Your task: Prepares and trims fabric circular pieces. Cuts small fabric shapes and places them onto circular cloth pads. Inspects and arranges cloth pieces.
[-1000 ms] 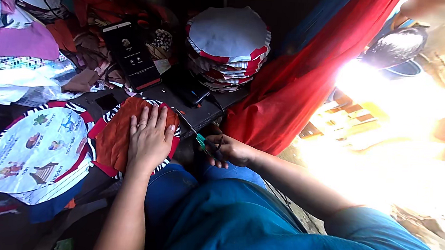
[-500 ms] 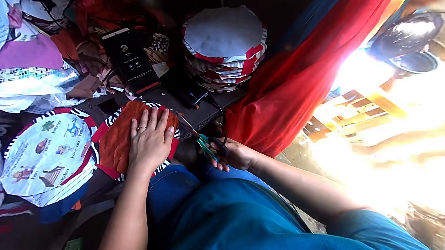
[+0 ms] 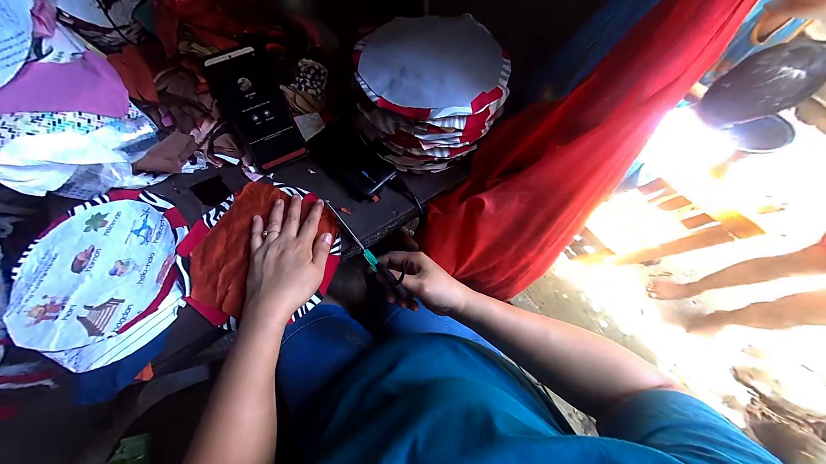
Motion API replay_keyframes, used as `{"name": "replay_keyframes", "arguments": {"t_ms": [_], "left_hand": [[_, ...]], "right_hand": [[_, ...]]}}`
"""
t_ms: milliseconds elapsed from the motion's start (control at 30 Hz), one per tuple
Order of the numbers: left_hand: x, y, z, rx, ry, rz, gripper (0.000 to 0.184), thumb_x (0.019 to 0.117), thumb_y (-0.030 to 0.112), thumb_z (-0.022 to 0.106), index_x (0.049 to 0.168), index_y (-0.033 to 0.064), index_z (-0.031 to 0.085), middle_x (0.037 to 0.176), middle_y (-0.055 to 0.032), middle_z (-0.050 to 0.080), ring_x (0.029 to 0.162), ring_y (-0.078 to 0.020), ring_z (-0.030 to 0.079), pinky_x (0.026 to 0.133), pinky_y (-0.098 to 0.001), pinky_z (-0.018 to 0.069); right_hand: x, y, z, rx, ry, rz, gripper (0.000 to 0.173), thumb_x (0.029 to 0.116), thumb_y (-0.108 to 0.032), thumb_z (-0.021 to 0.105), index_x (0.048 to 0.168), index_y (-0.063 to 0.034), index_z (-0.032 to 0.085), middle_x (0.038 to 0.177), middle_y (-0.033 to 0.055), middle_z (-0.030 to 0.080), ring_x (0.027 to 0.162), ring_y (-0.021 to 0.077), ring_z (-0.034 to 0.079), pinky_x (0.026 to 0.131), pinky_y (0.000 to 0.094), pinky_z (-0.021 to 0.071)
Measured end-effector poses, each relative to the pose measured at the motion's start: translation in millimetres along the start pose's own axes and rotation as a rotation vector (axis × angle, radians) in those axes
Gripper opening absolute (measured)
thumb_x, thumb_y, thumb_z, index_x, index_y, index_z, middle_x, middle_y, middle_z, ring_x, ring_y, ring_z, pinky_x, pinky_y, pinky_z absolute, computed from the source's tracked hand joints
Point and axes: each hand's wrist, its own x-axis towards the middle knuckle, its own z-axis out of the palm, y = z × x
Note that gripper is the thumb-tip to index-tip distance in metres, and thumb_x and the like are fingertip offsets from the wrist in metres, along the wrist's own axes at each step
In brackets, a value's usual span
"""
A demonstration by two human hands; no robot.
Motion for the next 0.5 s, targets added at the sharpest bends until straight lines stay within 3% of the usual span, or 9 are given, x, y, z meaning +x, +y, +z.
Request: {"name": "replay_keyframes", "arguments": {"t_ms": [233,400,500], "left_hand": [[0.3,-0.1,1.2,0.009,0.011,0.007,0.056,0.1098,0.041,0.031,0.159,0.0143,0.039,0.166,-0.0146,0.03,0.156,-0.0361,0.019,0.122,-0.0634,0.0081],[0.2,-0.5,1.9,0.006,0.015,0.002,0.057,0.1097,0.041,0.031,0.159,0.0134,0.039,0.166,-0.014,0.03,0.156,-0.0352,0.019,0.123,-0.0626,0.0082],[0.1,-0.7,1.9,0.005,0.015,0.005,0.057,0.1098,0.041,0.031,0.159,0.0135,0.038,0.166,-0.0142,0.03,0.156,-0.035,0.019,0.123,-0.0626,0.0075]], "right_hand": [[-0.9,-5.2,2.1,-0.293,0.067,-0.029,0.025,0.1017,-0.018,0.059,0.116,0.0019,0.064,0.071,-0.0017,0.061,0.053,-0.0012,0.052,0.051,0.0155,0.0435],[-2.4,-17.5,4.0,-0.484,0.099,-0.033,0.029,0.1008,-0.025,0.063,0.114,0.001,0.067,0.078,0.0017,0.064,0.06,0.0001,0.054,0.058,0.0188,0.0462],[-4.2,-24.8,5.6,-0.612,0.119,-0.037,0.031,0.0998,-0.027,0.064,0.112,0.0008,0.069,0.079,0.0054,0.065,0.065,0.0066,0.058,0.065,0.0264,0.0506]]}}
